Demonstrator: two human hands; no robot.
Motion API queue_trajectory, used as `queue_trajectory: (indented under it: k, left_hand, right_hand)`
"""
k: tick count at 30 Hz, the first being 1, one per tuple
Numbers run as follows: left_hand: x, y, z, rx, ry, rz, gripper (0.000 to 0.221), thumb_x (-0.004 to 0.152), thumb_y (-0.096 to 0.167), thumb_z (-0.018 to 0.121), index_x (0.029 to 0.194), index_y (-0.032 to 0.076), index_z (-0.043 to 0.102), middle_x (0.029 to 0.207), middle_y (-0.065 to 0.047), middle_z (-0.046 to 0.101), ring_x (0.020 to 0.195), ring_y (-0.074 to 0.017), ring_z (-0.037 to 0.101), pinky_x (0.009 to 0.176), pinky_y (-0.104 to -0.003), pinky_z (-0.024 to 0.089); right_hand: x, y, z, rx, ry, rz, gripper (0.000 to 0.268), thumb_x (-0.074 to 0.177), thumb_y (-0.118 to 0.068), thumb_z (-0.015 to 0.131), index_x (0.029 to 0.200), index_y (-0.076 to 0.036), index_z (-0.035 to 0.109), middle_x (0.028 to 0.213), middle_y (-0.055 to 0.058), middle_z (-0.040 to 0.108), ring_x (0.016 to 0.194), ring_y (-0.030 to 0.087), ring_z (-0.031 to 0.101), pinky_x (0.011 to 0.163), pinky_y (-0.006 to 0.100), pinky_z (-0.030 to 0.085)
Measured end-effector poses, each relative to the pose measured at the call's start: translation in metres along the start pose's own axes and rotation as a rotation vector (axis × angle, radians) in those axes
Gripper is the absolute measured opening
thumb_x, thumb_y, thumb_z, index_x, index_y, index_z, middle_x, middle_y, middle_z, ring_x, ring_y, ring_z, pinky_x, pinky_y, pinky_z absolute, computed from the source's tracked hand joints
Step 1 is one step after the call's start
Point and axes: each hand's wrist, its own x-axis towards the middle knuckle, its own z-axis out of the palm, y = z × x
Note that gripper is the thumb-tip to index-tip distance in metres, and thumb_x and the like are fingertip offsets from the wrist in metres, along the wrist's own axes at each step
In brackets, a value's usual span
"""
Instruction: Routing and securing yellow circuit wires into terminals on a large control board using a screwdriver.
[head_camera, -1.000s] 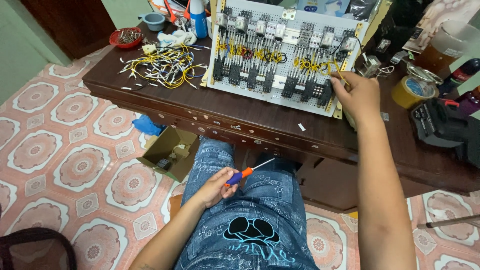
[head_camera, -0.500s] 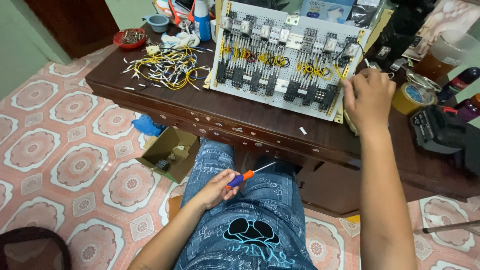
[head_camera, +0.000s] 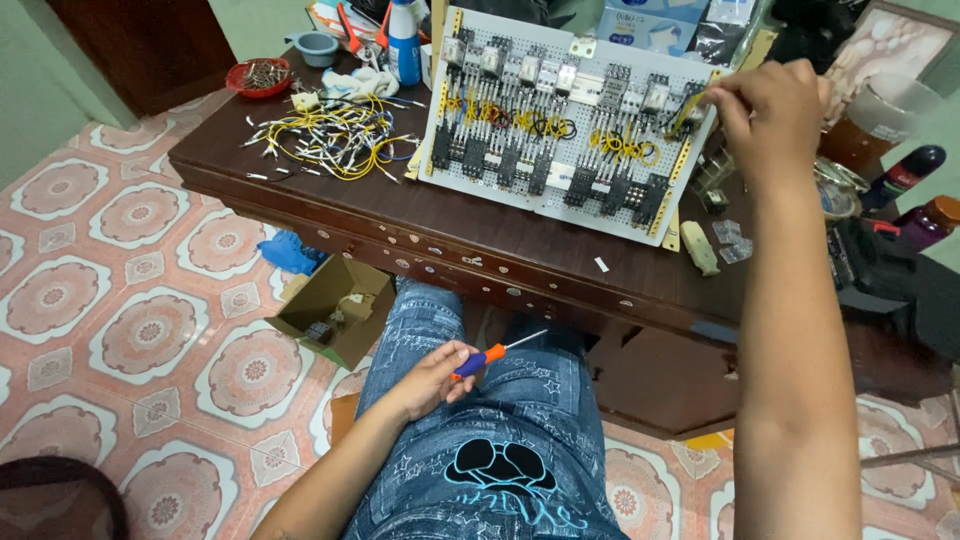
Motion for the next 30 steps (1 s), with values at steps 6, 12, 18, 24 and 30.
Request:
queue_trajectory:
  k: [6, 12, 18, 24, 30]
  left_hand:
    - [-0.001, 0.003, 0.005, 0.017, 0.038, -0.018, 0.023, 0.109, 0.023, 0.048, 0.122, 0.004, 0.053, 0.076, -0.011, 0.065, 0.049, -0.0116, 0.054, 0.046, -0.019, 0.044]
    - [-0.006, 0.004, 0.004, -0.005, 0.005, -0.002, 0.023, 0.109, 0.024, 0.048, 0.121, 0.006, 0.054, 0.078, -0.01, 0.064, 0.051, -0.0109, 0.054, 0.048, -0.019, 0.044]
    - [-0.004, 0.005, 0.004, 0.005, 0.023, -0.013, 0.022, 0.109, 0.022, 0.048, 0.124, 0.006, 0.054, 0.079, -0.011, 0.064, 0.051, -0.011, 0.055, 0.047, -0.018, 0.046]
    - [0.006, -0.014, 0.007, 0.045, 0.2, 0.085, 0.03, 0.106, 0.028, 0.054, 0.127, 0.007, 0.053, 0.066, -0.02, 0.06, 0.038, -0.0131, 0.048, 0.04, -0.018, 0.039]
    - [0.006, -0.018, 0.002, 0.056, 0.207, 0.074, 0.029, 0.106, 0.027, 0.054, 0.126, 0.007, 0.054, 0.066, -0.021, 0.061, 0.037, -0.0136, 0.049, 0.039, -0.018, 0.039]
  right_hand:
    - [0.02, 0.028, 0.04, 0.165, -0.066, 0.181, 0.014, 0.117, -0.023, 0.075, 0.111, -0.015, 0.084, 0.103, 0.004, 0.077, 0.105, 0.038, 0.056, 0.086, 0.055, 0.032]
    - [-0.011, -0.01, 0.032, 0.442, 0.003, 0.492, 0.02, 0.112, -0.008, 0.059, 0.128, -0.009, 0.072, 0.116, 0.012, 0.07, 0.103, 0.024, 0.06, 0.088, 0.038, 0.05]
    - [-0.055, -0.022, 0.071, 0.281, 0.356, 0.247, 0.023, 0.113, -0.008, 0.062, 0.125, 0.004, 0.077, 0.11, 0.015, 0.077, 0.096, 0.029, 0.068, 0.074, 0.041, 0.051]
    - [-0.058, -0.065, 0.076, 0.268, 0.51, 0.28, 0.021, 0.108, 0.0, 0.062, 0.122, 0.01, 0.074, 0.097, 0.027, 0.073, 0.09, 0.042, 0.069, 0.085, 0.048, 0.05]
    - [-0.068, -0.043, 0.109, 0.252, 0.518, 0.273, 0.029, 0.105, -0.003, 0.065, 0.132, 0.006, 0.07, 0.103, 0.023, 0.066, 0.097, 0.042, 0.066, 0.088, 0.048, 0.05]
